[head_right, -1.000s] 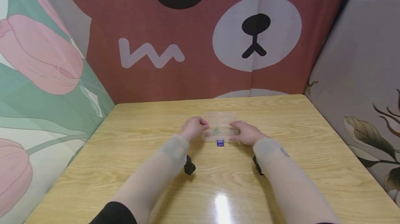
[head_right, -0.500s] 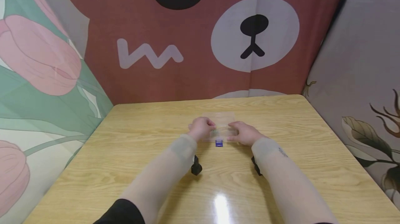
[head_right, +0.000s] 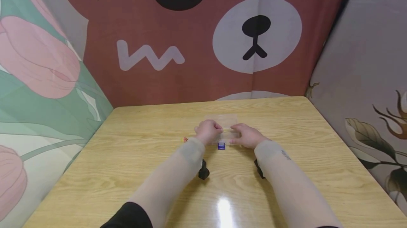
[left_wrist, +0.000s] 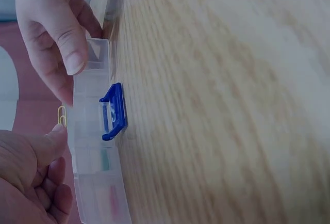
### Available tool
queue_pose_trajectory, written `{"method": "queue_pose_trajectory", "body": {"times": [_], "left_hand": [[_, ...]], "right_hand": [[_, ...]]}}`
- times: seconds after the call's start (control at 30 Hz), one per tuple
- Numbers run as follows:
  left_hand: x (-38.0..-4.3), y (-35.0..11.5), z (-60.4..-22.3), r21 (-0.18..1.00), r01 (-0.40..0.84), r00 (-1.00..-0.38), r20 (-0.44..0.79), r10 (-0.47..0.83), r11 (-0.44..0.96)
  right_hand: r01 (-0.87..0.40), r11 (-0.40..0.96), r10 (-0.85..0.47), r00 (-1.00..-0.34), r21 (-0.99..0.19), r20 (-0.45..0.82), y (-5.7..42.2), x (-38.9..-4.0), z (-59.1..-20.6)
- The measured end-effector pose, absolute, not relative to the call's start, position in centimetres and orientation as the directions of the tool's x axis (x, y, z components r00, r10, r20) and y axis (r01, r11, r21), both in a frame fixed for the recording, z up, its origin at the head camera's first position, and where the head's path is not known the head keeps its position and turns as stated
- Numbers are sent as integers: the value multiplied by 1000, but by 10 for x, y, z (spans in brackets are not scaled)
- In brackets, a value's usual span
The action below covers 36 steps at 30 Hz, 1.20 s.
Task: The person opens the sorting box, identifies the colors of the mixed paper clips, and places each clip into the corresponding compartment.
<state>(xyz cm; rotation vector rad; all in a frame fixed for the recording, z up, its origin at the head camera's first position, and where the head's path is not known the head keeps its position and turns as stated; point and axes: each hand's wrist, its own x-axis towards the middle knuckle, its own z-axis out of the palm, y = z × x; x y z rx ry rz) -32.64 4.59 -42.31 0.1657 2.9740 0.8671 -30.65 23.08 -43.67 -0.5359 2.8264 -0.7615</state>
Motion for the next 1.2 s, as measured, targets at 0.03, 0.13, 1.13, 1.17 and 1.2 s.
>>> {"method": "queue_pose_trajectory", "body": {"times": [0.03, 0.13, 1.13, 1.17, 1.2], "left_hand": [[-326, 46, -424, 534, 93, -994, -4, 113, 841], [-326, 48, -425, 528, 94, -994, -2, 112, 844], [-332, 26, -432, 570, 111, -993, 24, 119, 814], [-332, 23, -432, 576, 108, -993, 24, 115, 810], [-332, 20, -431, 583, 102, -994, 24, 108, 806]], "right_hand": [[-300, 806, -384, -921, -511, -63, 231, -307, -437], [-309, 804, -391, -918, -509, -60, 231, -308, -438], [-289, 806, -381, -921, -516, -80, 233, -310, -441], [-287, 807, -380, -921, -517, -82, 233, -310, -441], [-286, 808, -379, -922, -515, -83, 233, -310, -441]]}}
